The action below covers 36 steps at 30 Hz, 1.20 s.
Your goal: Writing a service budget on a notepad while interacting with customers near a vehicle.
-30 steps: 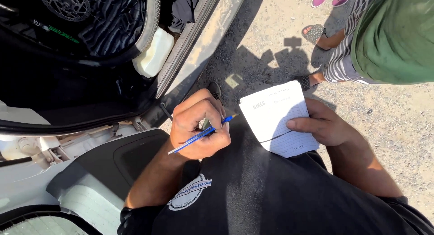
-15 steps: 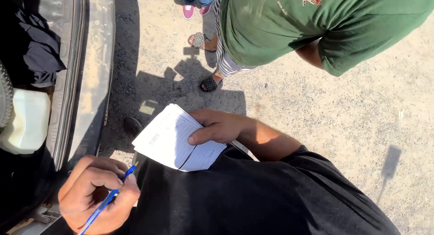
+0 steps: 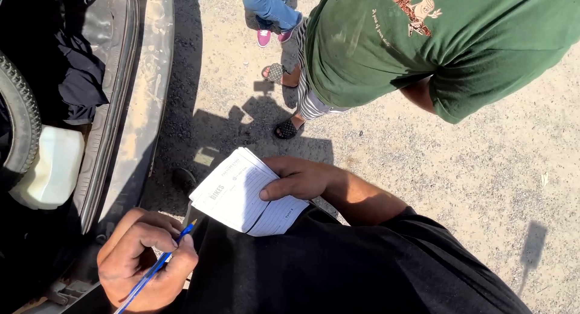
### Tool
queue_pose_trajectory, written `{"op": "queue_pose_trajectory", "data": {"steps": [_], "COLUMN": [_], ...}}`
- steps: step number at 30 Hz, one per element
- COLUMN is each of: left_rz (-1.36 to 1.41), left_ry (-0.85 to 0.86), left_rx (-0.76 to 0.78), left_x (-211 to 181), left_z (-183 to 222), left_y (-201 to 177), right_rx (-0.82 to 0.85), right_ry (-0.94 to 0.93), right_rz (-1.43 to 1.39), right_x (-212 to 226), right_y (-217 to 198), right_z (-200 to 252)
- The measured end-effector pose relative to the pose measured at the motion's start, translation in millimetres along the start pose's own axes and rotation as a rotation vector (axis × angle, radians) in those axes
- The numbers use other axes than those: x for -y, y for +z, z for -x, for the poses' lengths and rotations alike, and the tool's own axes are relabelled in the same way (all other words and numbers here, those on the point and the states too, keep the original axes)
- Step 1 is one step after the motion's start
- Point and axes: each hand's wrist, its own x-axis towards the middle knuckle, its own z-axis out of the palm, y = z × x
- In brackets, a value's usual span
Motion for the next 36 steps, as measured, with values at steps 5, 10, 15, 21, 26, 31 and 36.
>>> {"op": "queue_pose_trajectory", "data": {"steps": [5, 10, 15, 21, 26, 31, 36], "left_rz": [0.003, 0.025, 0.039, 0.038, 0.055, 0.051, 0.037], "left_ry": [0.065, 0.039, 0.036, 0.034, 0.059, 0.057, 0.068], "left_rx": [0.006, 0.014, 0.012, -0.001, -0.004, -0.002, -0.001], "left_x": [5.4, 4.2, 7.9, 8.1, 7.3, 5.3, 6.4], "left_z": [-2.0, -2.1, -1.6, -1.4, -1.7, -1.2, -0.7], "left_y": [2.0, 3.0, 5.8, 7.2, 7.6, 7.6, 6.9], "right_rx": [-0.004, -0.007, -0.008, -0.016, -0.016, -0.019, -0.021], "right_ry": [-0.049, -0.027, -0.033, -0.032, -0.023, -0.033, -0.053], "right_rz": [0.014, -0.022, -0.015, -0.014, -0.028, -0.026, -0.03], "right_x": [2.7, 2.9, -1.6, -3.9, -1.5, -0.4, -2.3], "right_y": [-0.6, -0.5, -3.0, -3.3, -3.2, -2.5, -2.4], "right_z": [-1.5, -1.9, 0.1, -0.1, 1.2, 2.4, 0.6]}}
